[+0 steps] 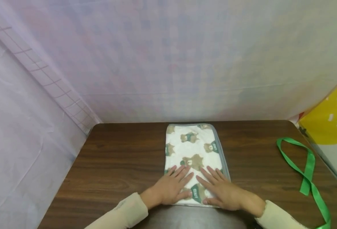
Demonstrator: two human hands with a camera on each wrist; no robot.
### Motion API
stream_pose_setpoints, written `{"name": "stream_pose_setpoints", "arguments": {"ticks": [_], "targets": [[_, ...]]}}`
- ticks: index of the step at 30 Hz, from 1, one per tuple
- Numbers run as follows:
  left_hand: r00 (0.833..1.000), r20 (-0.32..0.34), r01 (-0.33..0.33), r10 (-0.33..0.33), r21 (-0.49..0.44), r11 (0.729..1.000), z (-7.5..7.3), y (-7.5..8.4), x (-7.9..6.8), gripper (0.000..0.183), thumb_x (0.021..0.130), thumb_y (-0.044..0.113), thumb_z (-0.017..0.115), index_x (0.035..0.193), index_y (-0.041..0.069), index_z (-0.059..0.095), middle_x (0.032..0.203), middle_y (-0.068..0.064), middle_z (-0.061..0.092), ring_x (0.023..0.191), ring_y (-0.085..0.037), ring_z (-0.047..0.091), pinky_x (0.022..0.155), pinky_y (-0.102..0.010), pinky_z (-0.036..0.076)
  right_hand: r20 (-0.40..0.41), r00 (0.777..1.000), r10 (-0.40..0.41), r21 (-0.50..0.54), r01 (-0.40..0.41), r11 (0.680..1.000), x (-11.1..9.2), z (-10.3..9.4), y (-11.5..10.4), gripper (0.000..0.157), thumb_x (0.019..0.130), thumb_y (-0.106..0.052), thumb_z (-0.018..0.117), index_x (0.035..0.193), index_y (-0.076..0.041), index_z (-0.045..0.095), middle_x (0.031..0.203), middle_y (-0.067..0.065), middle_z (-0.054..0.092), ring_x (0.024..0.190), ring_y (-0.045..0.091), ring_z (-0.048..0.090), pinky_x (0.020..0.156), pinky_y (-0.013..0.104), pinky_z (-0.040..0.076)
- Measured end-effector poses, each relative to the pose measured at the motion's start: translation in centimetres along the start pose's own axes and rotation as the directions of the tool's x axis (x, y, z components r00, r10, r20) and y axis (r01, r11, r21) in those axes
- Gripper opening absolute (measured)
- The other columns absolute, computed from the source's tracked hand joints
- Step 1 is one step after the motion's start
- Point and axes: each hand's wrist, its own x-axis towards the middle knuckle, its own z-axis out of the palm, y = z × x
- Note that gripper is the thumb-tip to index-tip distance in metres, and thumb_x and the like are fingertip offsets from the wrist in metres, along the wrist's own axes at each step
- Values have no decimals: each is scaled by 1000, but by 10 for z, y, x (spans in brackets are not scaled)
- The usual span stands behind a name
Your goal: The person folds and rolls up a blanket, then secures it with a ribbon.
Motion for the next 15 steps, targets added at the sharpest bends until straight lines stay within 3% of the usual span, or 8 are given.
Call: {"name": "stream_pose_setpoints", "arguments": {"ticks": [2, 4, 7, 10, 15], "targets": [[998, -22, -52, 53, 40, 998, 1, 5, -6, 63, 107, 49, 23, 159, 15, 20, 165, -7, 17, 152, -23, 16, 121, -43, 19, -57, 994, -89, -46, 87, 995, -3, 2, -1, 61, 98, -42, 58, 148, -9, 46, 152, 26, 38, 148, 43, 17, 115, 30, -20], [995, -22, -92, 93, 53, 994, 2, 8, -13, 60, 108, 47, 23, 159, 15, 20, 165, -6, 18, 152, -22, 17, 121, -43, 21, -76, 986, -148, -50, 144, 988, -7, 5, 0, 61, 97, -40, 59, 149, -11, 45, 156, 22, 35, 152, 33, 3, 115, 31, -22], [993, 7, -120, 120, -6, 993, 4, 7, -22, 66, 106, 53, 25, 161, 19, 12, 167, -6, 10, 153, -23, 10, 122, -45, 16, -62, 985, -164, -19, 163, 986, -11, 5, 0, 67, 95, -44, 61, 151, -12, 42, 159, 20, 30, 151, 23, -15, 115, 33, -23], [991, 33, -125, 127, -62, 990, 5, 5, -27, 75, 102, 62, 27, 161, 22, 4, 167, -7, 2, 153, -23, 3, 123, -46, 11, -42, 988, -146, 6, 147, 989, -11, 3, -1, 71, 93, -46, 63, 152, -11, 41, 157, 23, 31, 150, 21, -20, 115, 32, -25], [991, 2, -133, 133, -58, 989, 5, 2, -28, 73, 102, 60, 30, 161, 22, 8, 167, -7, 8, 153, -24, 7, 122, -46, 13, -66, 988, -141, -31, 139, 990, -9, 3, -3, 66, 93, -36, 66, 150, -13, 44, 152, 26, 39, 151, 25, -12, 115, 31, -24]]}}
